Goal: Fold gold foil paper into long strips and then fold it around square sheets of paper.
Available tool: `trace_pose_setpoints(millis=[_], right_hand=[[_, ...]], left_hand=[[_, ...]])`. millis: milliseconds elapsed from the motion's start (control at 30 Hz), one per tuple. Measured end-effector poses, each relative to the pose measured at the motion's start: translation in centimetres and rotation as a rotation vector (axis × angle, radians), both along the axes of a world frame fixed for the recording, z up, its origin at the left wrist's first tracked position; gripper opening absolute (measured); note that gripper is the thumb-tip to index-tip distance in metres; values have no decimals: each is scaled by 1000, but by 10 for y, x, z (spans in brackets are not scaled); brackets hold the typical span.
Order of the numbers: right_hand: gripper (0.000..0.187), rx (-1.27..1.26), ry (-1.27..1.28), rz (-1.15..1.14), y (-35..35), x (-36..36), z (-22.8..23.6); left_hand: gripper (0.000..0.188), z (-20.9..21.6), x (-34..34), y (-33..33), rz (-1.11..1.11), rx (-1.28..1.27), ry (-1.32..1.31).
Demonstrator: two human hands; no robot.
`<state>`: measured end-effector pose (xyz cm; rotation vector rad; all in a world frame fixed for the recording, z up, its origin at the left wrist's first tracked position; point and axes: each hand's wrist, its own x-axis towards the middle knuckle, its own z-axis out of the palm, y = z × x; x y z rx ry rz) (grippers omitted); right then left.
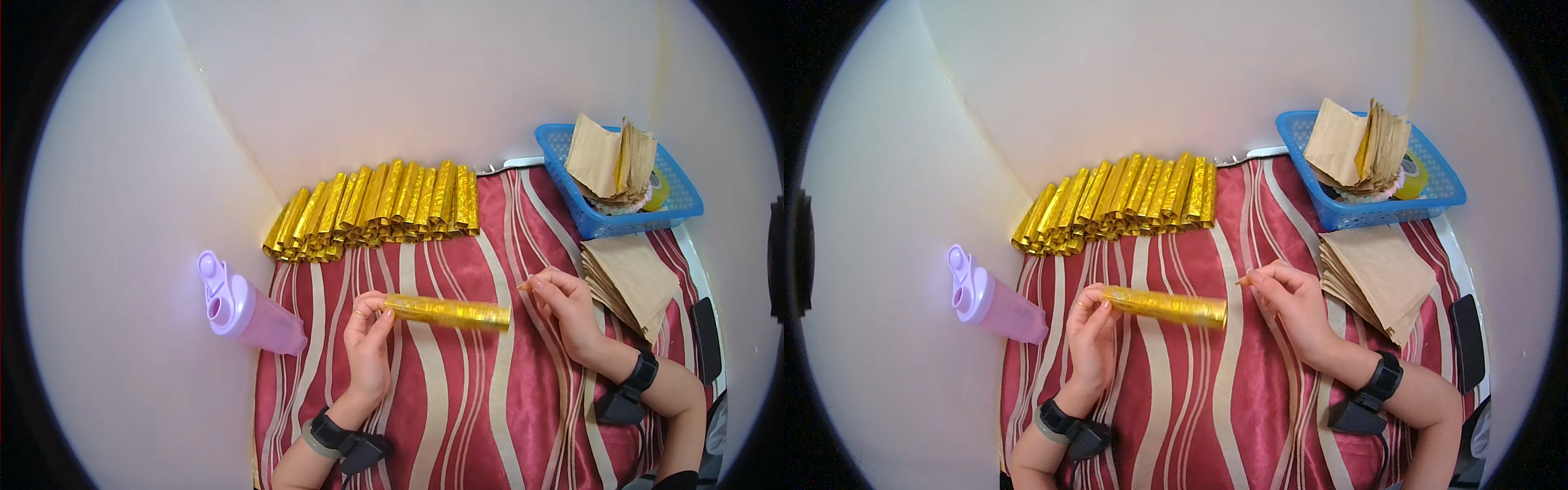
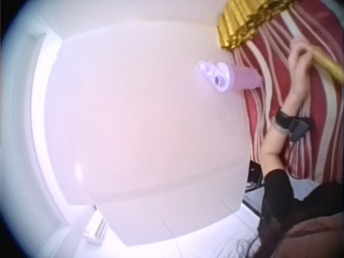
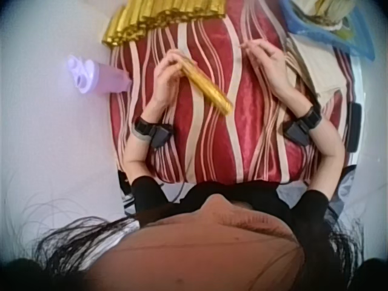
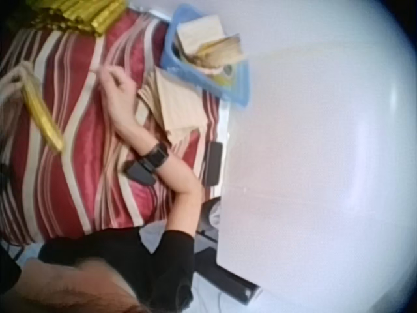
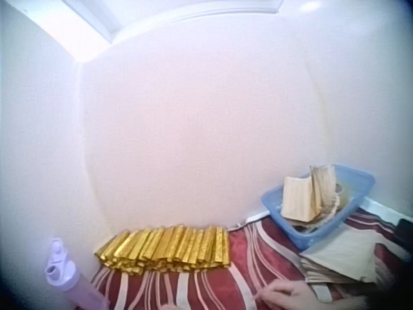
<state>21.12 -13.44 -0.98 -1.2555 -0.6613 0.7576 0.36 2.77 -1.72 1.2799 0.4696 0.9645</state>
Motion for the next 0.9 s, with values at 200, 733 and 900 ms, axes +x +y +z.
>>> trace_pose_setpoints(millis=[200,733,900], right_hand=[[16,3,-199,238,-3,-4,-6],[13,51,-251,667,-4,-22,-8],[8,101,-6,698,-1,-20,-8]], left_hand=[[7,4,-4,-6,-503,-55,111],[11,8,2,-24,-689,285,301],[14,5,2,-27,-647,267,247]])
